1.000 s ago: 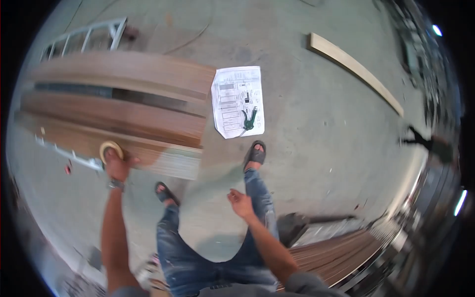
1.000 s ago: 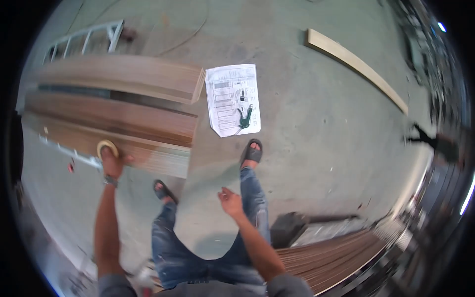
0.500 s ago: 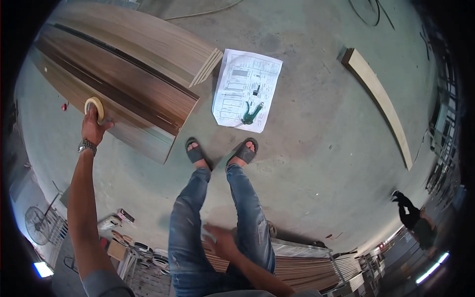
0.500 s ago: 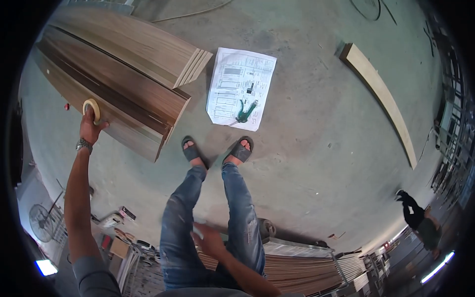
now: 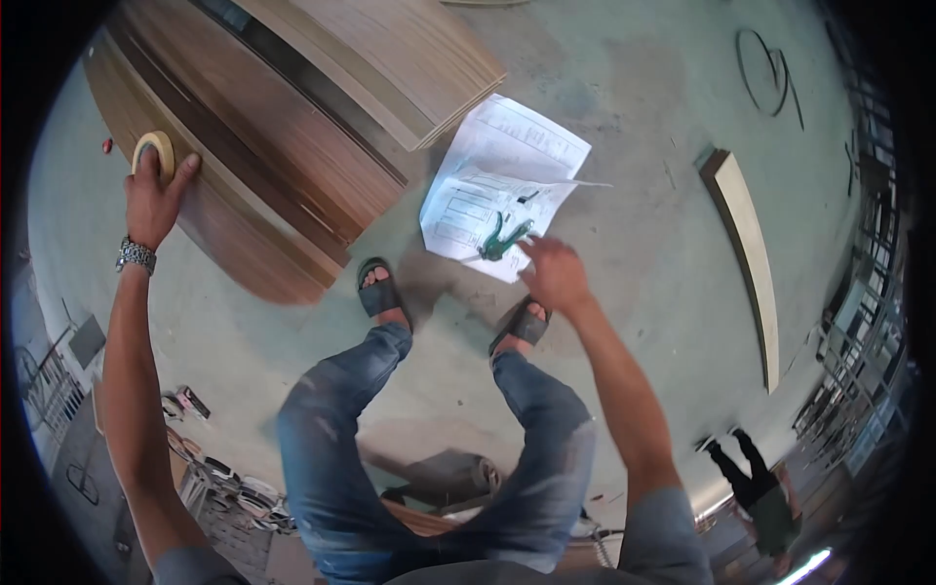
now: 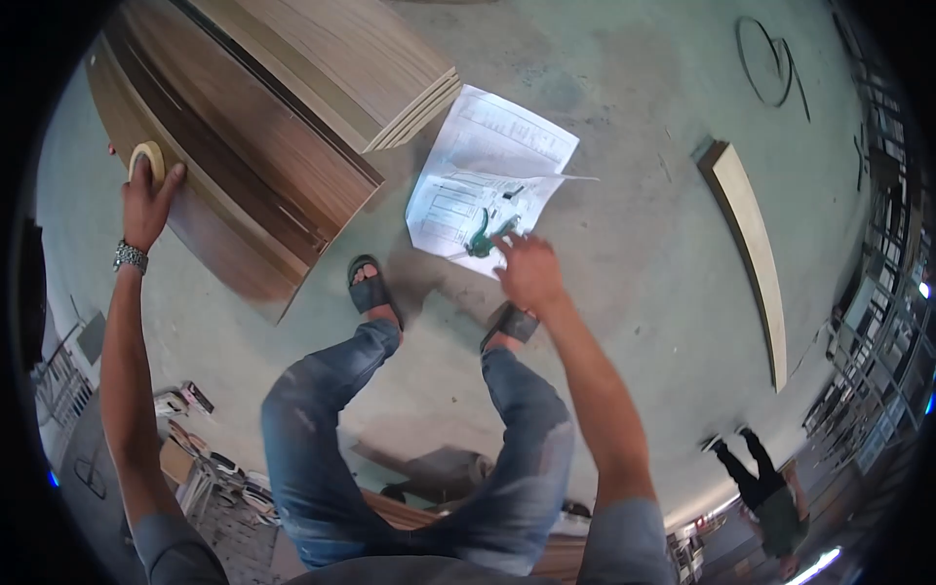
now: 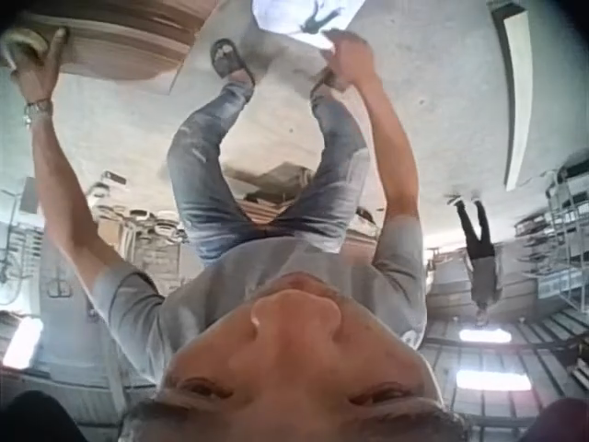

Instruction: Applying labels and marking wooden panels on an assembly rack.

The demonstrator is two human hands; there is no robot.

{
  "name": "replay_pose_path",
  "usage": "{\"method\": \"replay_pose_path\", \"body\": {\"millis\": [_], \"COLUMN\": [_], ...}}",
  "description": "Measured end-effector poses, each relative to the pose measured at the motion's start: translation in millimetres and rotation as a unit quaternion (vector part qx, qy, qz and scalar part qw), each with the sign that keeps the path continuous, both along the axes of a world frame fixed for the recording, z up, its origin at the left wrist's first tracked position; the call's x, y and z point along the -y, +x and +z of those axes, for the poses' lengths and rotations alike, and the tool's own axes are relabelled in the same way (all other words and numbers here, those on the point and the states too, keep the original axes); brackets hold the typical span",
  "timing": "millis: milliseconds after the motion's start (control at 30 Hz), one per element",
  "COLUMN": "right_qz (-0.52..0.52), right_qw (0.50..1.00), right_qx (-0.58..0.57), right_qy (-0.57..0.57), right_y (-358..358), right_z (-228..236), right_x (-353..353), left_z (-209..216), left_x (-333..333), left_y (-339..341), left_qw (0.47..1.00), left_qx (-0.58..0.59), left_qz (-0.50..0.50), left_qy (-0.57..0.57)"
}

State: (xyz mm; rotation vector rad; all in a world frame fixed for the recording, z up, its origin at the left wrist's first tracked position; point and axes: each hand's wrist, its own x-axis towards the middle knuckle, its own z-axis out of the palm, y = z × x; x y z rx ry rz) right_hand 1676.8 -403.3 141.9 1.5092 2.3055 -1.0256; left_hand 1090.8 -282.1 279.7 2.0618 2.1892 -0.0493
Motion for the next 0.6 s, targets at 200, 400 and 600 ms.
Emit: {"method": "replay_pose_path", "body": {"millis": [200, 400, 600], "right_qz": [0.126, -0.016, -0.049], "right_qw": [0.983, 0.973, 0.981], "right_qx": [0.052, 0.107, 0.071], "right_qy": [0.125, 0.205, 0.173], "right_y": [12.0, 30.4, 73.5], "right_z": [-162.7, -231.6, -256.4], "right_x": [-127.2, -212.5, -195.2], "left_z": [-56.9, -69.5, -58.4], "left_x": [38.8, 53.9, 50.4], "left_y": [10.6, -17.0, 94.4], "left_qw": [0.970, 0.905, 0.949], "left_qx": [-0.148, -0.347, -0.022], "left_qz": [0.096, -0.102, 0.198], "left_qy": [0.166, 0.222, 0.246]}}
